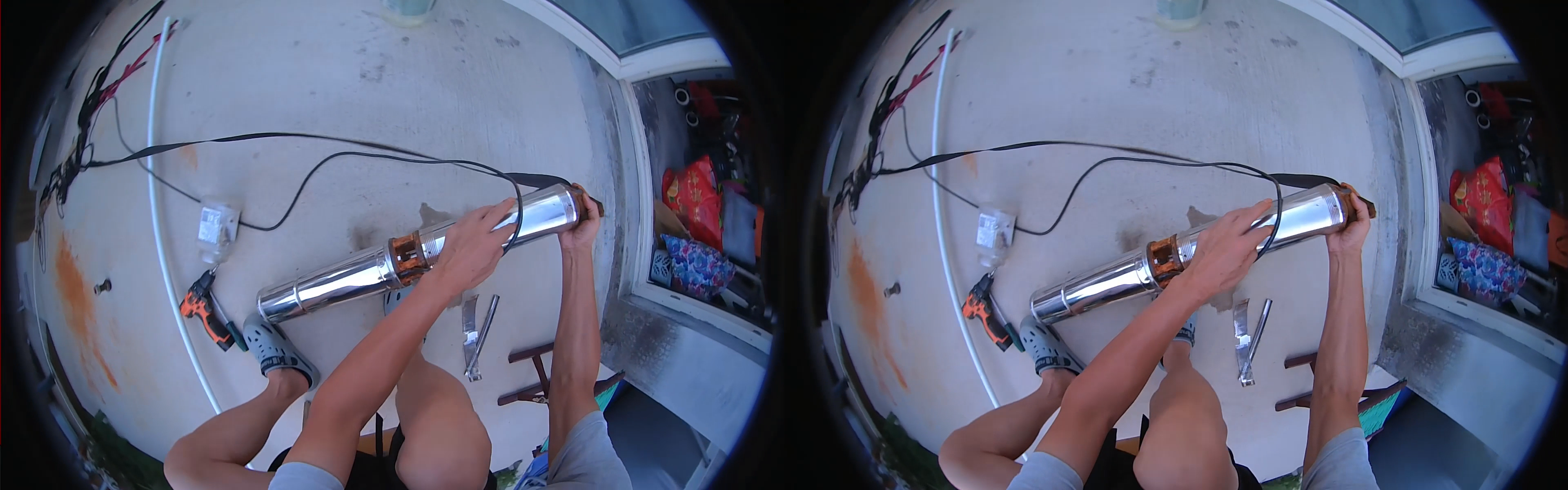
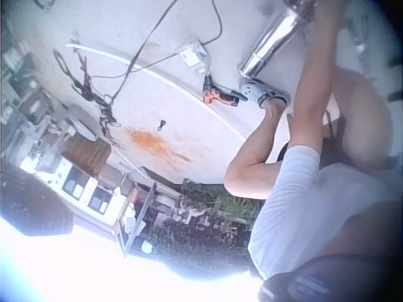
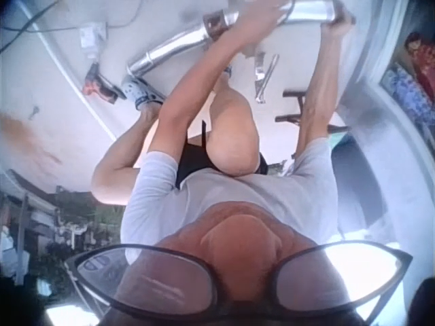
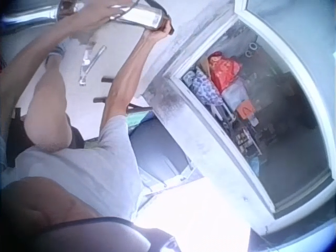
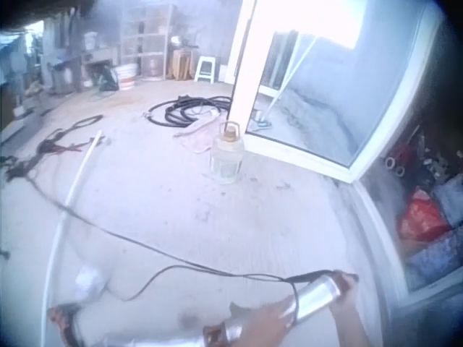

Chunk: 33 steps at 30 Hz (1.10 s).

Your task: The person aligns two cylindrical sections of a metal water pump, places a metal brace around the connection point, and threads a small bolt by hand to secure the band.

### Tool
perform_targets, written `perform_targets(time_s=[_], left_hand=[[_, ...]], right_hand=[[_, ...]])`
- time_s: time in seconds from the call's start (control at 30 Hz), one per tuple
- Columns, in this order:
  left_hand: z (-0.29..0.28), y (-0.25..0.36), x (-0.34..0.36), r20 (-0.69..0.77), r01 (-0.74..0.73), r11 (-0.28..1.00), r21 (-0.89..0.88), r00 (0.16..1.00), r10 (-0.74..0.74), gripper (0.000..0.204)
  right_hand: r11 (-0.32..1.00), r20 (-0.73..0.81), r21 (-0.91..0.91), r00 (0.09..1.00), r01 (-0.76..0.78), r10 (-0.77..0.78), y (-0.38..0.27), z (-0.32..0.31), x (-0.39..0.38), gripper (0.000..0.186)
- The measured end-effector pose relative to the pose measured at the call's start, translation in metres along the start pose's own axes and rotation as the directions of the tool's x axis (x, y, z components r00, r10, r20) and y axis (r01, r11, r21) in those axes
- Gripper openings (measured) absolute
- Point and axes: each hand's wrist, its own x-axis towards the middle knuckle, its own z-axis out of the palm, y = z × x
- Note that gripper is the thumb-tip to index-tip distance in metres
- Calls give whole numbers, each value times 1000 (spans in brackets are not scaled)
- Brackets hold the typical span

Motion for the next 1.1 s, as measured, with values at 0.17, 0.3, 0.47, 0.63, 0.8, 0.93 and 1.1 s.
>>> perform_targets(time_s=[0.17, 0.3, 0.47, 0.63, 0.8, 0.93, 1.1], left_hand=[[43, -35, 5, 110, 8, 1000, -28, 994, -5, 43], [74, -58, 10, 211, 54, 998, 31, 976, -60, 56], [87, -76, 11, 323, 7, 990, 138, 945, -52, 69], [103, -91, 13, 311, -22, 969, 246, 949, -58, 67], [101, -101, 18, 287, -46, 954, 295, 957, -43, 67], [105, -107, 13, 270, -63, 943, 326, 963, -29, 67], [109, -100, 10, 263, -54, 914, 403, 963, -59, 64]], right_hand=[[988, -175, 101, 976, -116, 132, 71, -47, 40, 35], [962, -197, 158, 948, -222, 251, 108, -73, 56, 32], [946, -222, 180, 926, -269, 306, 127, -75, 68, 29], [960, -282, 125, 919, -251, 276, 144, -80, 76, 23], [989, -363, -100, 929, -112, 69, 143, -62, 72, 25], [996, -571, 68, 816, -63, 91, 130, -60, 55, 37], [890, -607, -456, 737, -17, -297, 112, -34, 32, 54]])
